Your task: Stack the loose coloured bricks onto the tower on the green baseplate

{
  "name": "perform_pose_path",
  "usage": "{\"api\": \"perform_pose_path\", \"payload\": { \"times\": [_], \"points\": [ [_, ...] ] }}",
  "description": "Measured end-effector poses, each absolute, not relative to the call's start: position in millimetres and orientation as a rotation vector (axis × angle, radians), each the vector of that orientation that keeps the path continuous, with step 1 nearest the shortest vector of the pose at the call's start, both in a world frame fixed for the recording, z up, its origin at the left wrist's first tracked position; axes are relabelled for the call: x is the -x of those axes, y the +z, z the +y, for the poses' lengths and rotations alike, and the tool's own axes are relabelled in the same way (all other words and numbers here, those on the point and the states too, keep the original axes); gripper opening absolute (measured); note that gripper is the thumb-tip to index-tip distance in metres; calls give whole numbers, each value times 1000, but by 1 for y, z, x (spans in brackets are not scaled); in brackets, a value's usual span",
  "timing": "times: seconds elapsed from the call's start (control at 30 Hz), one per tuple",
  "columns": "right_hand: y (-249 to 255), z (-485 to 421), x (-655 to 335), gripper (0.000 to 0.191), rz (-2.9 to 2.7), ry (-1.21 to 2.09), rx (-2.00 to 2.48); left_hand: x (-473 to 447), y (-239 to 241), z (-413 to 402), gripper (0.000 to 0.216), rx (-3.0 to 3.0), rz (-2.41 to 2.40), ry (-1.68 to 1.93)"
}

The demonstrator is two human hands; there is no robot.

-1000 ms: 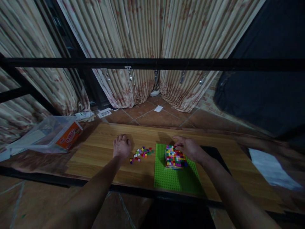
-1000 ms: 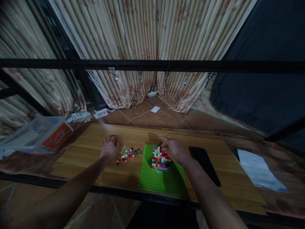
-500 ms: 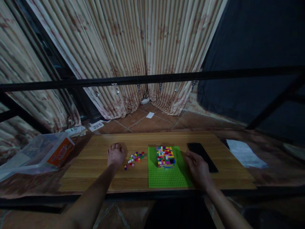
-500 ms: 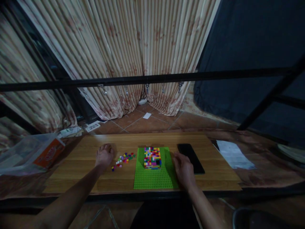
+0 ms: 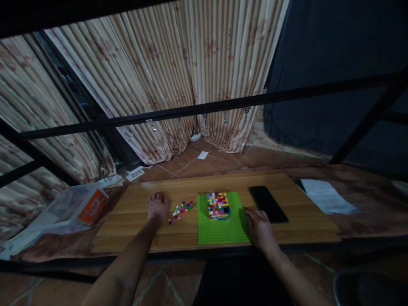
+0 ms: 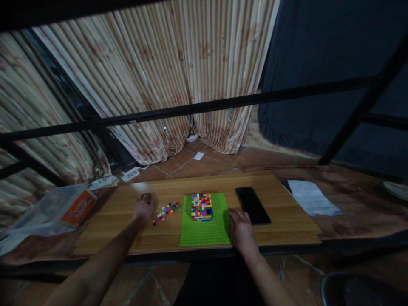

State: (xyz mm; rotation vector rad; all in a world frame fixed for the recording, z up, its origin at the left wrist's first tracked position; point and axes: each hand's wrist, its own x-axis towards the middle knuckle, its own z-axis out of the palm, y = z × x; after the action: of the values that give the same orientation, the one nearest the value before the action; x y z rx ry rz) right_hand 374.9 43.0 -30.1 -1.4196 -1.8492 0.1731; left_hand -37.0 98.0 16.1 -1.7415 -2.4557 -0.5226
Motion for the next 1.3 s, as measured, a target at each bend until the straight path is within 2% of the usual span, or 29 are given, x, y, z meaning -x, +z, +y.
{"api": "perform_pose_path", "payload": {
  "times": [0.4,0.63,0.77,0.97,1.17,1.3],
  "points": [
    [-31,44,-375,31,-1846,139,1424,55,21,95,29,1856,-2490,-938],
    [-32,44,-375,28,-1838,109,1432,39,7,33,24,1927,-2453,-1079],
    [-31,43,-375,27,-1855,74,1441,18,2,1,25,1841,-2429,-967],
    [-31,43,-374,27,-1853,62,1445,-5,20,3,19,1951,-2523,-775],
    [-29,42,-373,27,-1866,54,1458,-11,28,6,36,2041,-2538,-578],
    [-28,42,-372,27,-1855,65,1463,-11,27,3,39,2008,-2542,-567]
  ]
}}
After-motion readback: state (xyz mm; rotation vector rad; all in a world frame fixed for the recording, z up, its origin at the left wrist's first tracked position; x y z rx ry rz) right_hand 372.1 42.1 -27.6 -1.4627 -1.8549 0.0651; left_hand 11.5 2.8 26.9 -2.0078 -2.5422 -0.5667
